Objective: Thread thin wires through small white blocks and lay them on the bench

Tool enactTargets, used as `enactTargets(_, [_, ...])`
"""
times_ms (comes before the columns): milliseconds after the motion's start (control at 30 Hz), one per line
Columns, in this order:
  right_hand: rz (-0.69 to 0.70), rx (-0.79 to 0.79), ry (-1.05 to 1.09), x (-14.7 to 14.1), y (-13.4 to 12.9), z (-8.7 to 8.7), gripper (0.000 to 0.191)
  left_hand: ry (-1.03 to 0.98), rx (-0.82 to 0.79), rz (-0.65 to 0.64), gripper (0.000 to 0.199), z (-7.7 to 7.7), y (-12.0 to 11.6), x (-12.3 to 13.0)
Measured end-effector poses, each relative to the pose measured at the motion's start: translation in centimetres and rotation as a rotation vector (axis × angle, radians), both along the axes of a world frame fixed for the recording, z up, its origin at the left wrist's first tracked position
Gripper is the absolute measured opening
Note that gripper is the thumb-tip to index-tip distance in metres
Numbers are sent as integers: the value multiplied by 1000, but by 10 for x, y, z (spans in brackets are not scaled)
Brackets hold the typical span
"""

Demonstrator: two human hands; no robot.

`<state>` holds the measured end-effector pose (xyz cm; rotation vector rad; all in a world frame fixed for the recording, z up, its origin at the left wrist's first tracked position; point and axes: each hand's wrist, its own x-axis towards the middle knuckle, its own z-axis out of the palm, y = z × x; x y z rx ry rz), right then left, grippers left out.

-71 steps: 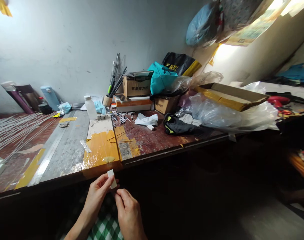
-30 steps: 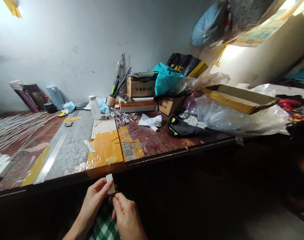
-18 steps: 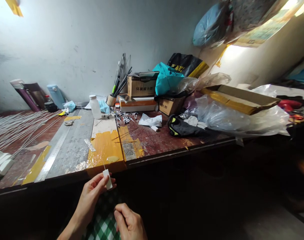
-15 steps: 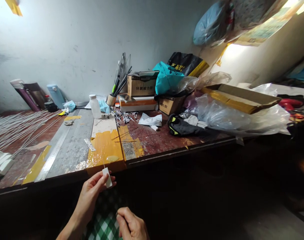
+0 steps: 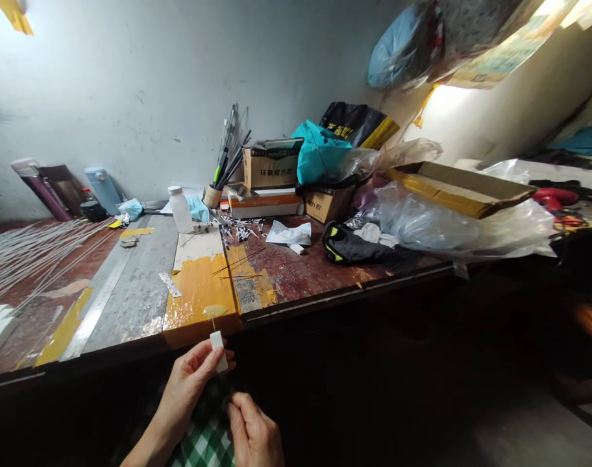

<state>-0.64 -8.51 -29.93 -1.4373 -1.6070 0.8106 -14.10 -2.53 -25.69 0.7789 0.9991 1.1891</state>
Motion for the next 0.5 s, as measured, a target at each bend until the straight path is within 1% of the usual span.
enactTargets(67, [29, 19, 8, -3, 9, 6, 33, 11, 14, -23, 42, -8, -2, 3])
enactTargets(133, [49, 39, 8, -6, 17, 11, 33, 27, 23, 7, 41, -13, -2, 4])
enactTargets(267, [69, 65, -10, -13, 29, 15, 34, 67, 33, 63, 40, -11, 4, 0])
enactTargets(333, [68, 59, -24, -17, 33, 15, 29, 80, 37, 71, 40, -9, 8, -2])
enactTargets(433, [23, 53, -38, -19, 36, 15, 18, 86, 33, 84, 40, -10, 12, -4])
enactTargets(500, [13, 54, -26, -20, 37, 17, 18, 72, 24, 81, 40, -12, 12, -5])
